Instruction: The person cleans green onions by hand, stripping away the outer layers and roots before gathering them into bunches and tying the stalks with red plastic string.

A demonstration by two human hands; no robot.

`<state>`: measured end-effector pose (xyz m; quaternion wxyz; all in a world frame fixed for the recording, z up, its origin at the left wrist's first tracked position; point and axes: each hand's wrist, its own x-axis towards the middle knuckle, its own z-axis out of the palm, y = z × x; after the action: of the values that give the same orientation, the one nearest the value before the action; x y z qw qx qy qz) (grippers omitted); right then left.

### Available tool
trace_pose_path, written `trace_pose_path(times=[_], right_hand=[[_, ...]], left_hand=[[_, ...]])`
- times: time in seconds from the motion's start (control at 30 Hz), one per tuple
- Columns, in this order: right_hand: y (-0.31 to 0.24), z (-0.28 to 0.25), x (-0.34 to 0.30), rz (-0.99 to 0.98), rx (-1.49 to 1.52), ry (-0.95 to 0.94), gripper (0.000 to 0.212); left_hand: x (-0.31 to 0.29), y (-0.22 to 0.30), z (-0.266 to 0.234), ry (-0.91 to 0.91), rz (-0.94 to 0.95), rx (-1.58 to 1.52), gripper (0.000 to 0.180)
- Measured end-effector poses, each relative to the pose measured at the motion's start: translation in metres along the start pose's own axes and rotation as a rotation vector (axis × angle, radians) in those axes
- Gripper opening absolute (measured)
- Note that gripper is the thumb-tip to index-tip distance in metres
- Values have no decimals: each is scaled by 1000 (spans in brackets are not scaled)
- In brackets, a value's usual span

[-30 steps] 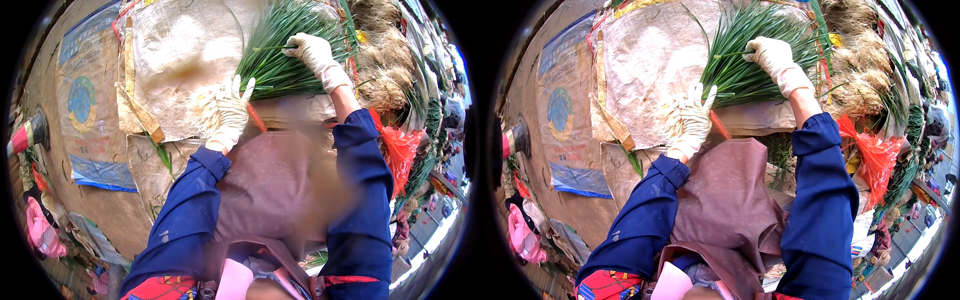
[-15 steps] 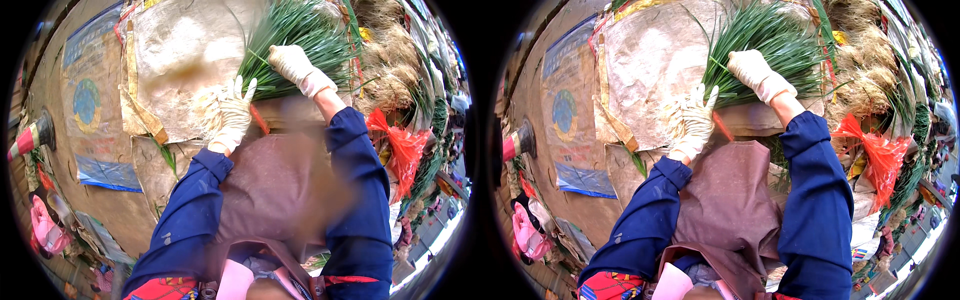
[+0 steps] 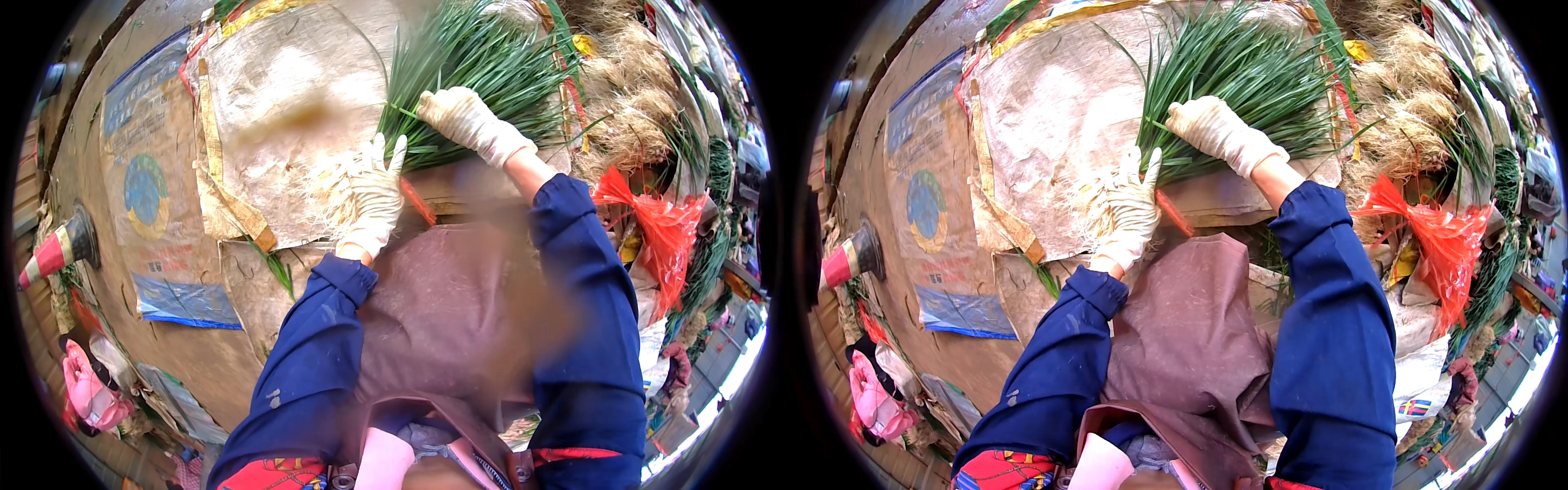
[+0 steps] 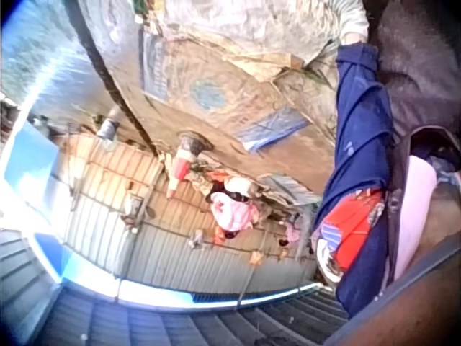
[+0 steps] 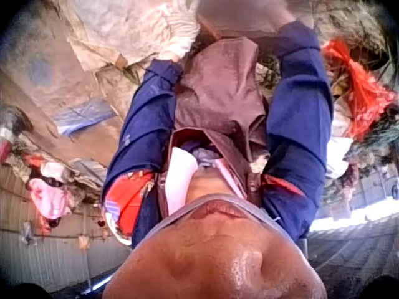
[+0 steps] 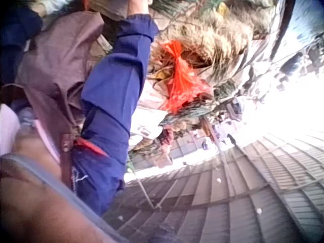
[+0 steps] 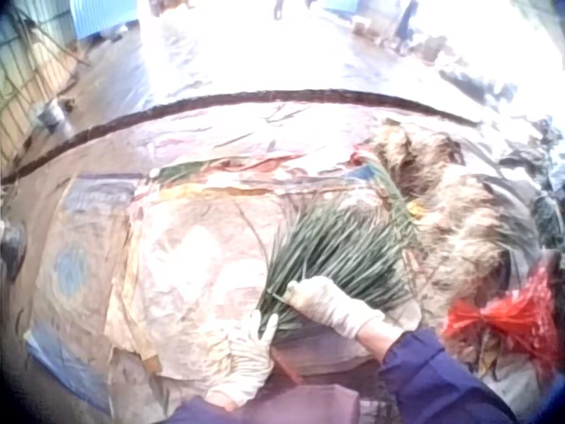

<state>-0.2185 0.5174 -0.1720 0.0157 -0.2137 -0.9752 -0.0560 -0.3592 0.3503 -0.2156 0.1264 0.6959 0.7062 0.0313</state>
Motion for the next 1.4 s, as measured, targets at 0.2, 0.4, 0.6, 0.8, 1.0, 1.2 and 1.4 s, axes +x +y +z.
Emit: trace_pose_path(times=[0.2,0.4,0.6,0.8,1.0,1.2,1.4], right_hand=[[-10,-10,-3,-11,-96,105,6],[-15,-12,0,-48,-99,110,5],[-28,-2,2,580,417,-4,10],[70,-49,36,957,474,201,36],[70,-37,39,743,312,-176,31],[70,-14,30,905,613,-287,59],[67,-2,17,945,803,-224,74]], left_hand=[[0,1,-3,-53,-17,-7,73],[-1,0,-2,-73,-33,17,71],[1,7,-3,-64,-1,-7,69],[-3,3,-5,-57,-15,48,68],[-2,6,-4,-72,-12,53,67],[-1,7,-8,-62,-19,23,64],[-3,5,0,-67,-12,41,65]])
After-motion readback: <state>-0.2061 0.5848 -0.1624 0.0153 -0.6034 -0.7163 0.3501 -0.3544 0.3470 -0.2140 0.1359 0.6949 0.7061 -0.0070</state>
